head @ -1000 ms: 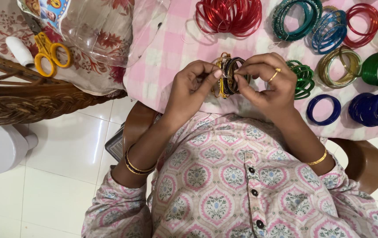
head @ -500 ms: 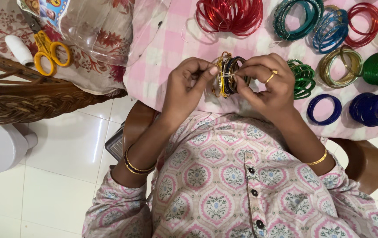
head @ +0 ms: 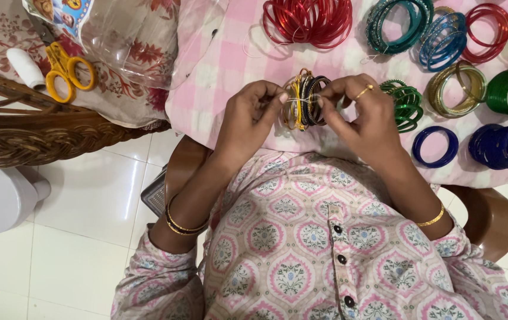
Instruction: The person sits and sorts colorful bangles into piles by color, gathering each color into a stack. They then wrap thread around each stack of bangles to bundle the sets together and place the finished bundles back on the cloth.
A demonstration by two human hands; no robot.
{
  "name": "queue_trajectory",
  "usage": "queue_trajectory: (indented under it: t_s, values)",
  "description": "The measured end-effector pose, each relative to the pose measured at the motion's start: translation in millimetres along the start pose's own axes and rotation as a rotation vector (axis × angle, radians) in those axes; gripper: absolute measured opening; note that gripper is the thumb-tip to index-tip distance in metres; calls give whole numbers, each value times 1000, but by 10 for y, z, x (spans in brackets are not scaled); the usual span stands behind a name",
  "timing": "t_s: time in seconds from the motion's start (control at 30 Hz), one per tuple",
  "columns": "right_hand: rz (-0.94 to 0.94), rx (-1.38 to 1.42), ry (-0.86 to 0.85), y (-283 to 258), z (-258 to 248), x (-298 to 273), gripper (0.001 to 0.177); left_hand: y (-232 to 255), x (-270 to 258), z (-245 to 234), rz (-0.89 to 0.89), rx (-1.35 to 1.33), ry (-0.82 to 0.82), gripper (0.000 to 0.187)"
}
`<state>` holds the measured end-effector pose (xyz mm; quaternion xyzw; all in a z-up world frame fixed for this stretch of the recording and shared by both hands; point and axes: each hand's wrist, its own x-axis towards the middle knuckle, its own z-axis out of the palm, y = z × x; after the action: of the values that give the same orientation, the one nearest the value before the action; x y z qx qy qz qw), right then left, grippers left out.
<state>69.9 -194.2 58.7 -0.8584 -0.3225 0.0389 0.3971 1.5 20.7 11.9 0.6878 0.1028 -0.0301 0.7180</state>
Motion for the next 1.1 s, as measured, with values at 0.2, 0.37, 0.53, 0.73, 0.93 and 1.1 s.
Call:
queue_trajectory:
  t_s: [0.2,0.37,0.53,0.73,0.93,1.1]
  values:
    - [153,258,-115,-233,196,73,81,132,-10,30,1,-223,-96,20]
    - [169,407,15,-229,151,84,62,532,-197,-215,130,52,-25,29]
    - [-288,-373,39,-203,119,18,50,714,-811,-891,222,267,170,13]
    - [-460,-543,-159,-350,207,54,41,-197,-1574,-1950,-333,862,212,7]
    - [-567,-458,-88,-496,101,11,47,-1785,-1860,-1966,54,894,86,34]
    - [-604,-451,-40,-451,8,-9,44,-2170,-1890,-1572,-128,383,170,48]
